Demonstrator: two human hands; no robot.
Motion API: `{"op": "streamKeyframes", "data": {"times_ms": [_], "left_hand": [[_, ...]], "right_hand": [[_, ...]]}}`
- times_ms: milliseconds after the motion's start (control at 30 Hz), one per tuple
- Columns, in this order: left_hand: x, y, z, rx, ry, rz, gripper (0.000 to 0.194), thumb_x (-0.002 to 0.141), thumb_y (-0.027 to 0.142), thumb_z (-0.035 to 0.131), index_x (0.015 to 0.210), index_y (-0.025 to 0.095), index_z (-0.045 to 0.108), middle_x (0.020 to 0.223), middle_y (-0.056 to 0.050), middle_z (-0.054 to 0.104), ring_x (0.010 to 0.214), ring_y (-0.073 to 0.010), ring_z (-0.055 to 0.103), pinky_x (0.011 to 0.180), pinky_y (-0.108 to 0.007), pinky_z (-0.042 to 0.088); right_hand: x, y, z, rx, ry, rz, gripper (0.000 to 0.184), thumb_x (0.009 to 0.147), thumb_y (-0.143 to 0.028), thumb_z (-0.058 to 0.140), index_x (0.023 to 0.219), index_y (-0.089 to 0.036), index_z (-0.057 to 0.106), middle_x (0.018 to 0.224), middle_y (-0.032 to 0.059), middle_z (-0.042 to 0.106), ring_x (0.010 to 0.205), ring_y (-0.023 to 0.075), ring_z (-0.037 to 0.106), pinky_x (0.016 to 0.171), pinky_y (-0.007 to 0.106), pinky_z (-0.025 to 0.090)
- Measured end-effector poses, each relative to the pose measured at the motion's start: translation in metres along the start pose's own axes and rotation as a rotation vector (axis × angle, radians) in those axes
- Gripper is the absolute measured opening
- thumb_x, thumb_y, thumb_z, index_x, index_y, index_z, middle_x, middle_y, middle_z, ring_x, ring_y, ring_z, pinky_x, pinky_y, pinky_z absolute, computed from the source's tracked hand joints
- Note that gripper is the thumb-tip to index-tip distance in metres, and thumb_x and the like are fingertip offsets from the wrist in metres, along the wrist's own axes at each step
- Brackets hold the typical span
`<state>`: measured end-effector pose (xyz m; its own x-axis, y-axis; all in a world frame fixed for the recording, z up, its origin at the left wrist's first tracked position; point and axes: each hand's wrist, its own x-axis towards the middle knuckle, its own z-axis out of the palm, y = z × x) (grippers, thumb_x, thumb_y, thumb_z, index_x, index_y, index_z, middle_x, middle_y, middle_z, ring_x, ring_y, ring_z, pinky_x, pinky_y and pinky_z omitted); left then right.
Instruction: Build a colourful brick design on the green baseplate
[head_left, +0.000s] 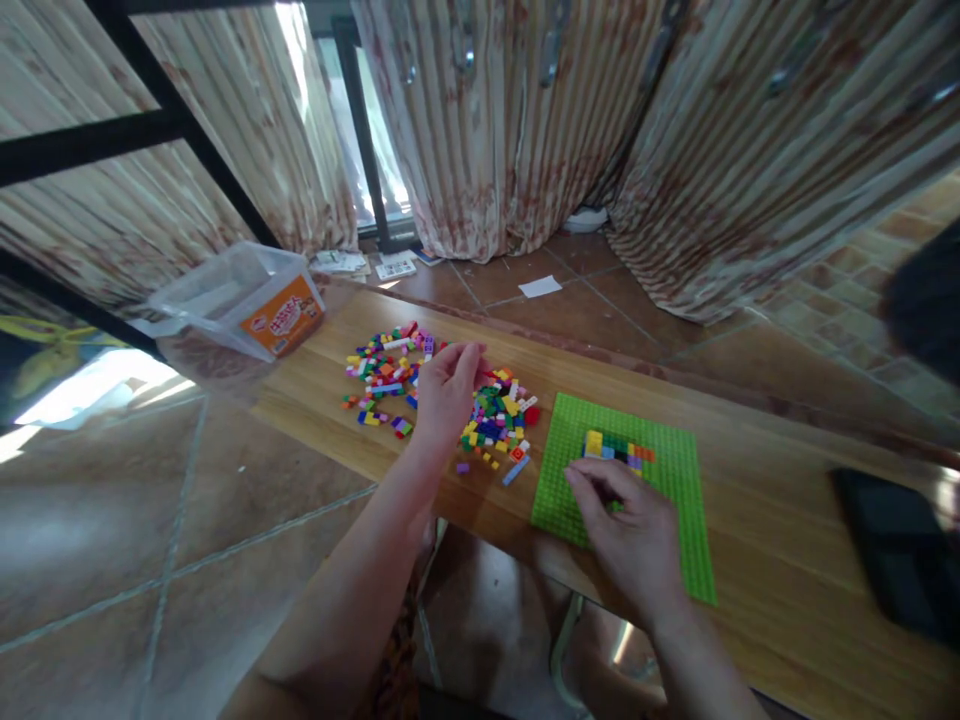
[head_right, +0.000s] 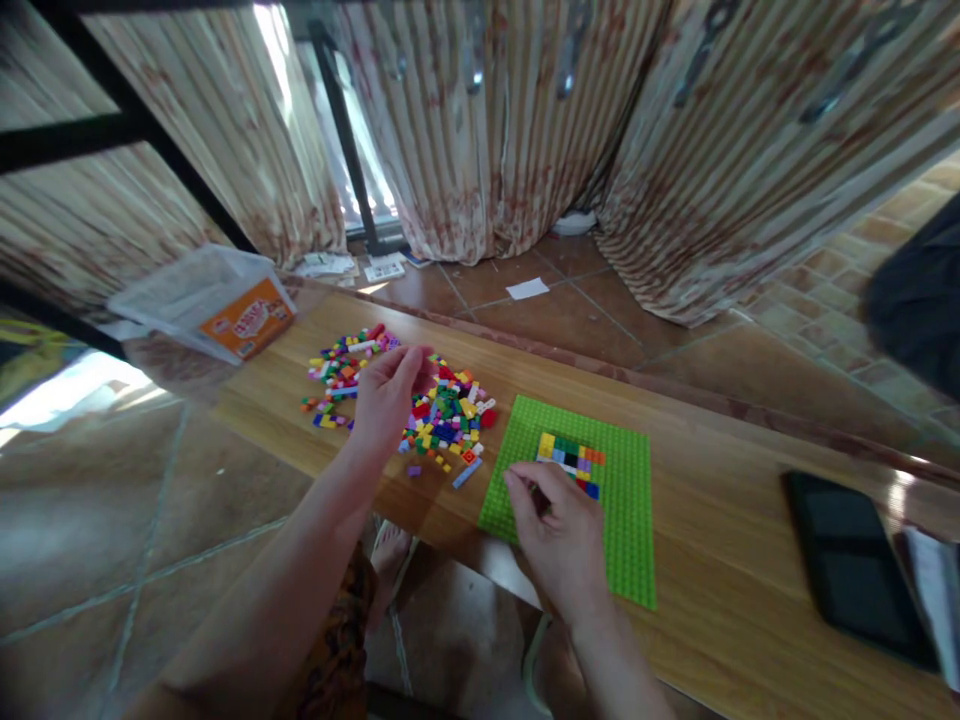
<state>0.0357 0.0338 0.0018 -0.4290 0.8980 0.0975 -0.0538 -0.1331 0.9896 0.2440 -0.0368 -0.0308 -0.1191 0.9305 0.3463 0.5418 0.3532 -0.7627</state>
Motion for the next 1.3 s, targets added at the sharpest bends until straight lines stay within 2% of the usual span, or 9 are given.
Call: {"op": "streamKeyframes", "data": {"times_ms": [133,333,500,700,800,967,1067,1200,1300], "left_hand": [[0.001,0.002,-0.005,-0.005,0.009,-0.008,0.023,0.084,0.035,0.059,0.079,0.014,0.067,0.063,0.001,0.061,0.057,-0.0068,0.055,0.055,-0.017,0.044],[0.006,0.001,-0.012,-0.018,0.026,-0.015,0.022,0.081,0.034,0.062,0.083,0.013,0.067,0.063,0.001,0.062,0.055,-0.0072,0.055,0.055,-0.018,0.044],[0.017,0.000,-0.031,0.079,0.067,-0.011,0.019,0.081,0.030,0.058,0.084,0.014,0.067,0.067,0.001,0.063,0.057,-0.0085,0.055,0.056,-0.020,0.044],[0.019,-0.002,-0.049,0.555,-0.179,0.003,0.017,0.077,0.025,0.058,0.079,0.015,0.071,0.059,0.002,0.061,0.056,-0.0118,0.050,0.054,-0.022,0.037],[0.016,-0.001,-0.049,0.647,-0.282,0.016,0.018,0.078,0.025,0.057,0.080,0.016,0.072,0.061,0.001,0.063,0.058,-0.0130,0.052,0.056,-0.023,0.039],[0.015,-0.001,-0.048,0.757,-0.364,0.045,0.022,0.082,0.026,0.053,0.081,0.017,0.073,0.062,0.001,0.064,0.058,-0.0140,0.054,0.057,-0.024,0.039],[0.013,-0.002,-0.050,0.881,-0.433,0.074,0.017,0.080,0.024,0.058,0.082,0.017,0.074,0.069,-0.001,0.069,0.062,-0.0152,0.058,0.060,-0.025,0.041],[0.011,-0.005,-0.053,1.042,-0.458,0.058,0.020,0.072,0.024,0.069,0.090,0.019,0.074,0.079,-0.003,0.073,0.071,-0.0184,0.063,0.066,-0.028,0.044],[0.010,-0.007,-0.053,1.119,-0.497,0.060,0.014,0.071,0.020,0.067,0.084,0.020,0.074,0.080,-0.004,0.073,0.074,-0.0193,0.063,0.068,-0.028,0.043]], "right_hand": [[-0.003,-0.003,0.018,-0.088,-0.169,-0.113,0.020,0.092,-0.023,0.050,0.096,-0.024,0.070,0.095,0.0046,0.071,0.085,0.0171,0.068,0.075,0.030,0.053],[0.000,0.000,0.034,-0.159,-0.159,-0.077,0.023,0.093,-0.025,0.050,0.108,-0.023,0.067,0.105,0.0060,0.069,0.095,0.0193,0.068,0.083,0.033,0.053],[0.003,-0.001,0.050,-0.213,-0.143,-0.073,0.024,0.093,-0.033,0.053,0.109,-0.021,0.066,0.106,0.0076,0.069,0.093,0.0218,0.067,0.081,0.036,0.054],[0.011,-0.004,0.063,-0.183,-0.142,-0.053,0.021,0.092,-0.029,0.052,0.104,-0.023,0.069,0.104,0.0067,0.070,0.092,0.0215,0.067,0.083,0.037,0.053],[0.014,-0.005,0.065,-0.032,-0.122,-0.007,0.019,0.091,-0.029,0.054,0.100,-0.023,0.070,0.100,0.0066,0.070,0.092,0.0207,0.067,0.081,0.035,0.053],[0.017,-0.005,0.061,0.361,-0.004,0.263,0.028,0.090,-0.042,0.056,0.102,-0.020,0.069,0.081,0.0049,0.070,0.071,0.0180,0.067,0.065,0.032,0.055],[0.019,-0.001,0.056,0.406,0.038,0.370,0.035,0.089,-0.047,0.056,0.103,-0.018,0.069,0.074,0.0044,0.071,0.065,0.0186,0.066,0.064,0.033,0.055],[0.018,-0.001,0.054,0.186,0.012,0.210,0.029,0.090,-0.041,0.056,0.101,-0.018,0.070,0.091,0.0088,0.072,0.081,0.0213,0.068,0.075,0.036,0.054],[0.016,-0.004,0.058,0.049,-0.035,0.048,0.021,0.091,-0.032,0.055,0.100,-0.020,0.070,0.099,0.0094,0.070,0.093,0.0224,0.066,0.082,0.036,0.053]]}}
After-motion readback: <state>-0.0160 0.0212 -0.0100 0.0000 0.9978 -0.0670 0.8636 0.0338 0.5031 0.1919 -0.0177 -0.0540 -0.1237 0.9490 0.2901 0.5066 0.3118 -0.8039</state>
